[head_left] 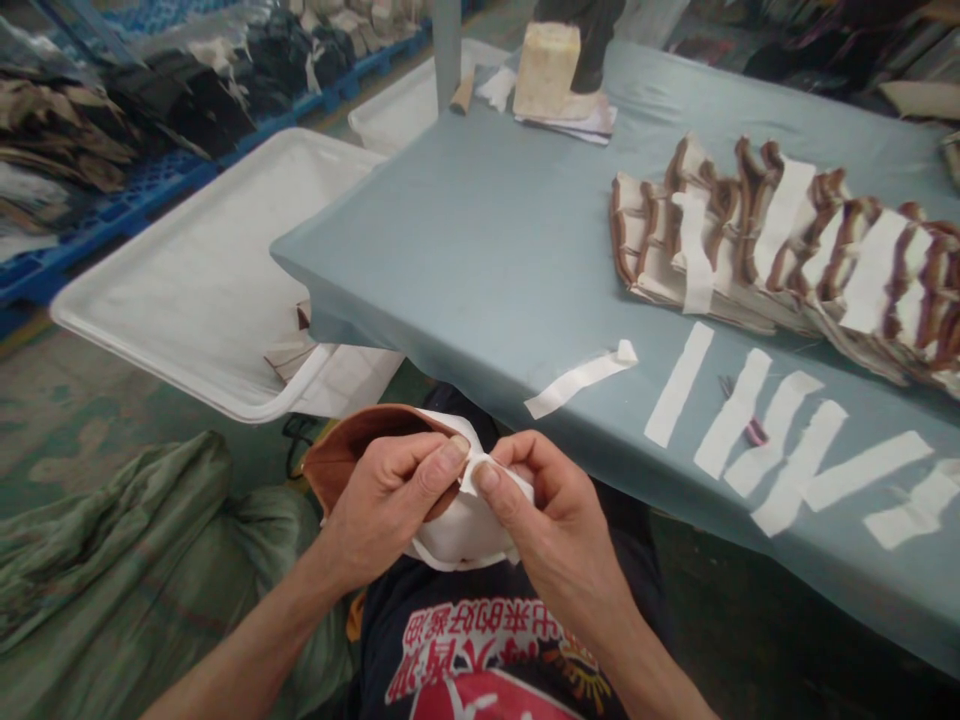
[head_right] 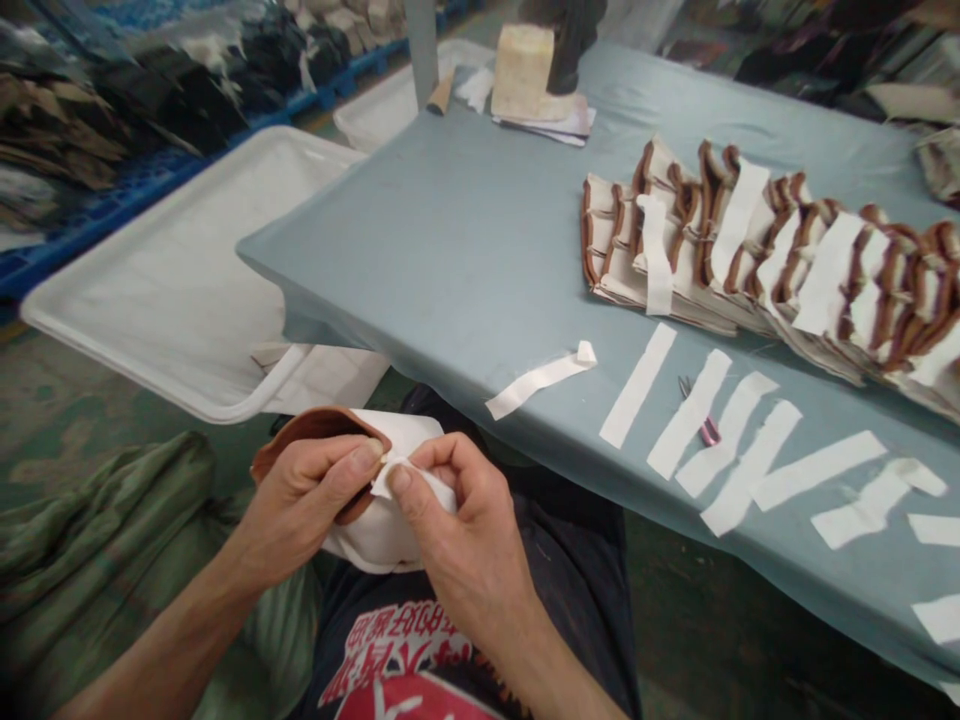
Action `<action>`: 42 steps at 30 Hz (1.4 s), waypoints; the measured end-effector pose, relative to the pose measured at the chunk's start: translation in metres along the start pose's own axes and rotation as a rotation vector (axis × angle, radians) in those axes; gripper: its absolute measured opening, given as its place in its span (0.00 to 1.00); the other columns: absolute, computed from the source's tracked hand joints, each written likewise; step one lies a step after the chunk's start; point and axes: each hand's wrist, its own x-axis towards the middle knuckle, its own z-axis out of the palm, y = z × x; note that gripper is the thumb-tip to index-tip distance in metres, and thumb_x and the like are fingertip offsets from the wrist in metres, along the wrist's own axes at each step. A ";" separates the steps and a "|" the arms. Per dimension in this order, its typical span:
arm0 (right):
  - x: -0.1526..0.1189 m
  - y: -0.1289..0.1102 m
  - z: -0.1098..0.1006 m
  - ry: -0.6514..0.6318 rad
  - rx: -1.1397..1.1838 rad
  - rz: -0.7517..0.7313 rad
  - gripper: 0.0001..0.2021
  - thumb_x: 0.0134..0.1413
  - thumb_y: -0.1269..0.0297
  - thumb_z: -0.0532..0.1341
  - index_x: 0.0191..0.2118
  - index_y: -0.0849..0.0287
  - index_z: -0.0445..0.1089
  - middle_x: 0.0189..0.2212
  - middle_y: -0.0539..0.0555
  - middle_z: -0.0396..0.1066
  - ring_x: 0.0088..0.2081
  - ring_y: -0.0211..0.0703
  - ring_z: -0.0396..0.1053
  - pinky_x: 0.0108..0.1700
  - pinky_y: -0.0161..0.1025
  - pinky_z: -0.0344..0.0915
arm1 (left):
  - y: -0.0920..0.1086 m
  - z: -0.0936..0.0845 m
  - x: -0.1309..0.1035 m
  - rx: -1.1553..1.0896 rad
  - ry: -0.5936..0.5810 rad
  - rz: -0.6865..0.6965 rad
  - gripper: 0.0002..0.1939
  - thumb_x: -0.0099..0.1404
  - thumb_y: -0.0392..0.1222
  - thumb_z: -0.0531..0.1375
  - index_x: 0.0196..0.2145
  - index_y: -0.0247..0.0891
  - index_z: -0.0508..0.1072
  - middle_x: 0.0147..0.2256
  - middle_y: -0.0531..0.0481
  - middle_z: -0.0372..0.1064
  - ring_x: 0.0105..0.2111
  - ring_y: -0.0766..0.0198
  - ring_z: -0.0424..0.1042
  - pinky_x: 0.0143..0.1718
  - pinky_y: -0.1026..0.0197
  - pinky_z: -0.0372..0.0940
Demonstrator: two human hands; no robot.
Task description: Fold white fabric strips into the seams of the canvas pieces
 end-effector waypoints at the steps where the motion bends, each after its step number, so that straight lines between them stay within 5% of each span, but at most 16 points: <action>1: 0.000 0.000 0.001 -0.004 0.006 -0.002 0.20 0.57 0.44 0.69 0.34 0.56 0.66 0.21 0.44 0.65 0.21 0.31 0.56 0.22 0.29 0.56 | -0.001 0.000 0.000 -0.003 0.006 0.008 0.26 0.75 0.51 0.54 0.20 0.41 0.57 0.18 0.59 0.50 0.19 0.70 0.48 0.19 0.63 0.44; 16: 0.004 0.003 0.001 -0.029 -0.076 -0.021 0.15 0.59 0.51 0.66 0.33 0.56 0.66 0.25 0.47 0.71 0.23 0.34 0.62 0.24 0.31 0.58 | -0.016 0.000 0.001 0.074 0.058 0.051 0.25 0.75 0.54 0.54 0.22 0.41 0.57 0.20 0.59 0.51 0.20 0.69 0.49 0.22 0.62 0.49; 42: 0.027 0.010 -0.014 -0.276 -0.017 0.169 0.22 0.51 0.45 0.70 0.30 0.57 0.64 0.21 0.42 0.60 0.21 0.31 0.53 0.24 0.31 0.51 | -0.029 -0.003 0.001 0.079 0.034 0.061 0.22 0.75 0.46 0.53 0.22 0.40 0.59 0.21 0.58 0.52 0.21 0.69 0.49 0.22 0.62 0.48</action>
